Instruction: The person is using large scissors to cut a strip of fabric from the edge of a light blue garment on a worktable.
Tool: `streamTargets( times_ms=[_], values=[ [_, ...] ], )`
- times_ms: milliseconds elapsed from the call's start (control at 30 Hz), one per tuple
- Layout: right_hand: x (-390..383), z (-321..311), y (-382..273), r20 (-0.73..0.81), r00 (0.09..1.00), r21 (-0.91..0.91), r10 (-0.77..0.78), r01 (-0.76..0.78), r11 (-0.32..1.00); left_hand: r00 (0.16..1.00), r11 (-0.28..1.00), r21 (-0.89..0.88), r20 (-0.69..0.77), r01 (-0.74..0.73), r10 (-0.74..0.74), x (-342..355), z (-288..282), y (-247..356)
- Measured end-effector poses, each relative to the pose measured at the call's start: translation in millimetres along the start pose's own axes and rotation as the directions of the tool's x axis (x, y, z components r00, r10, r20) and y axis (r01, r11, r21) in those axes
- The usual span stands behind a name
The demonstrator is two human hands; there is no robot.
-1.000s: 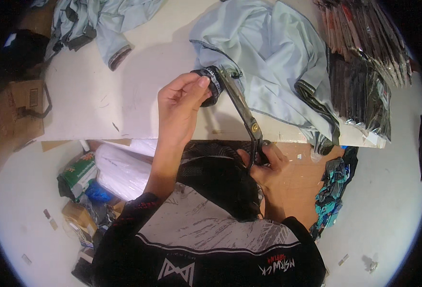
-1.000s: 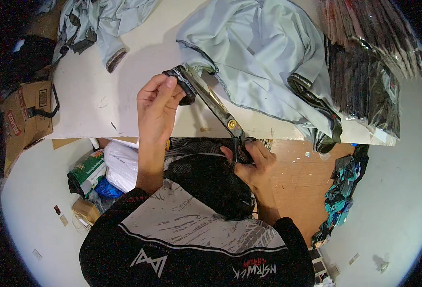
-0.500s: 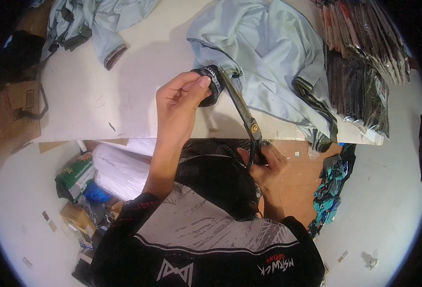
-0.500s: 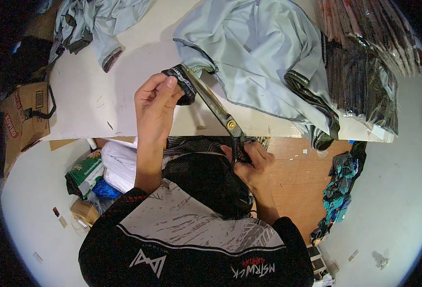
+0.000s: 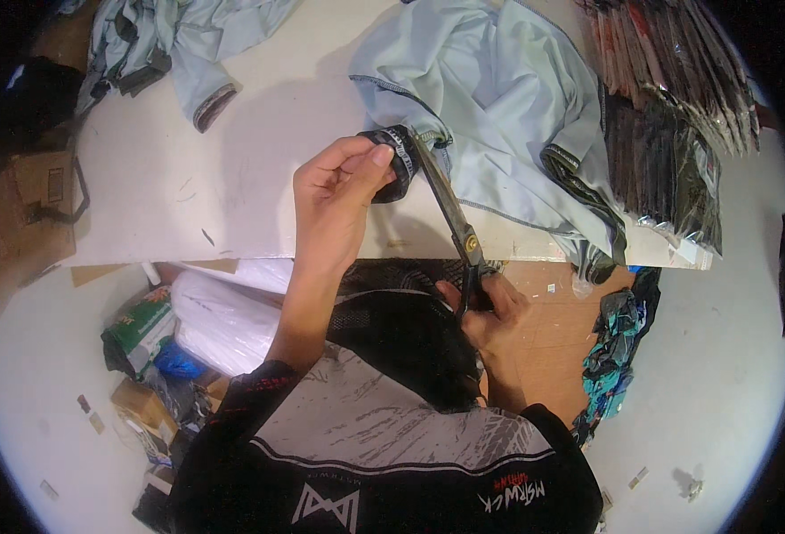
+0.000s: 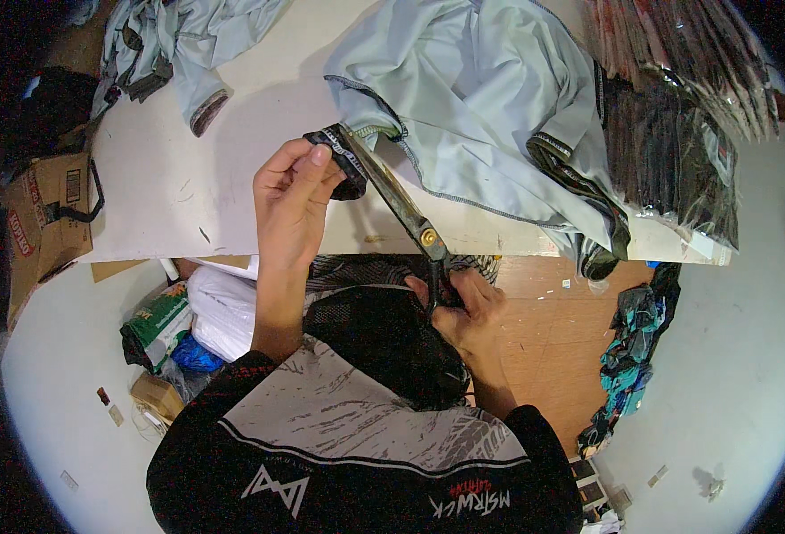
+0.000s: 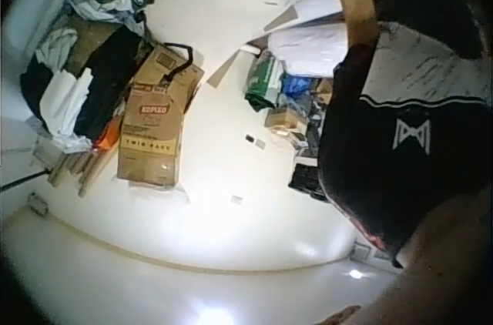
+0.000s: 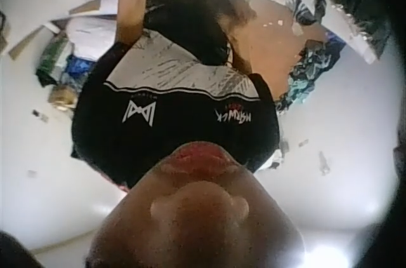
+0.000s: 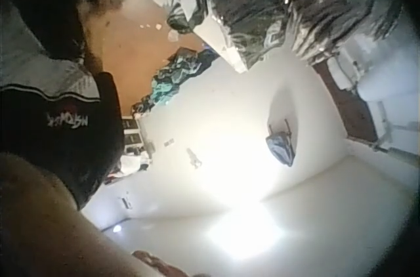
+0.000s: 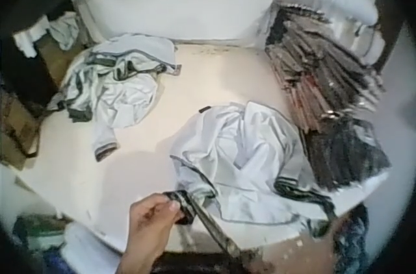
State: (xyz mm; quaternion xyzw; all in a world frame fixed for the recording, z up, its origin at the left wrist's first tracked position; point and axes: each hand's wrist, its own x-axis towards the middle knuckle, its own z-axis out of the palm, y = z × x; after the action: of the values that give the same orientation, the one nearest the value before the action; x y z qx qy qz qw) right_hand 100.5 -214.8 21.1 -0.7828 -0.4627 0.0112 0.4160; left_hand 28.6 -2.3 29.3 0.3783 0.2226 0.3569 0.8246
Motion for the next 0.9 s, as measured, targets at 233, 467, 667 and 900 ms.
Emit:
streamTargets(
  times_ms=[233, 467, 667, 900],
  values=[
    [-3.9, -0.2, -1.3, 0.004, 1.000, -0.020, 0.019, -0.019, 1.000, 0.999, 1.000, 0.025, -0.031, -0.010, 0.011, 0.2, 2.6, -0.6],
    [-2.7, -3.1, -10.1, 0.025, 0.991, 0.039, 0.130, -0.131, 0.991, 0.999, 0.998, 0.051, 0.001, -0.036, 0.036, -0.4, 0.5, -2.5],
    [-4.1, -2.2, -9.5, 0.030, 0.986, 0.043, 0.161, -0.163, 0.986, 0.998, 0.999, 0.026, -0.034, -0.048, 0.049, 0.2, -1.9, -2.4],
    [-8.2, -8.6, 0.2, -0.007, 0.930, 0.034, 0.367, -0.366, 0.930, 0.998, 0.998, -0.034, -0.042, -0.057, 0.055, -1.6, 0.1, 4.3]
  ],
)
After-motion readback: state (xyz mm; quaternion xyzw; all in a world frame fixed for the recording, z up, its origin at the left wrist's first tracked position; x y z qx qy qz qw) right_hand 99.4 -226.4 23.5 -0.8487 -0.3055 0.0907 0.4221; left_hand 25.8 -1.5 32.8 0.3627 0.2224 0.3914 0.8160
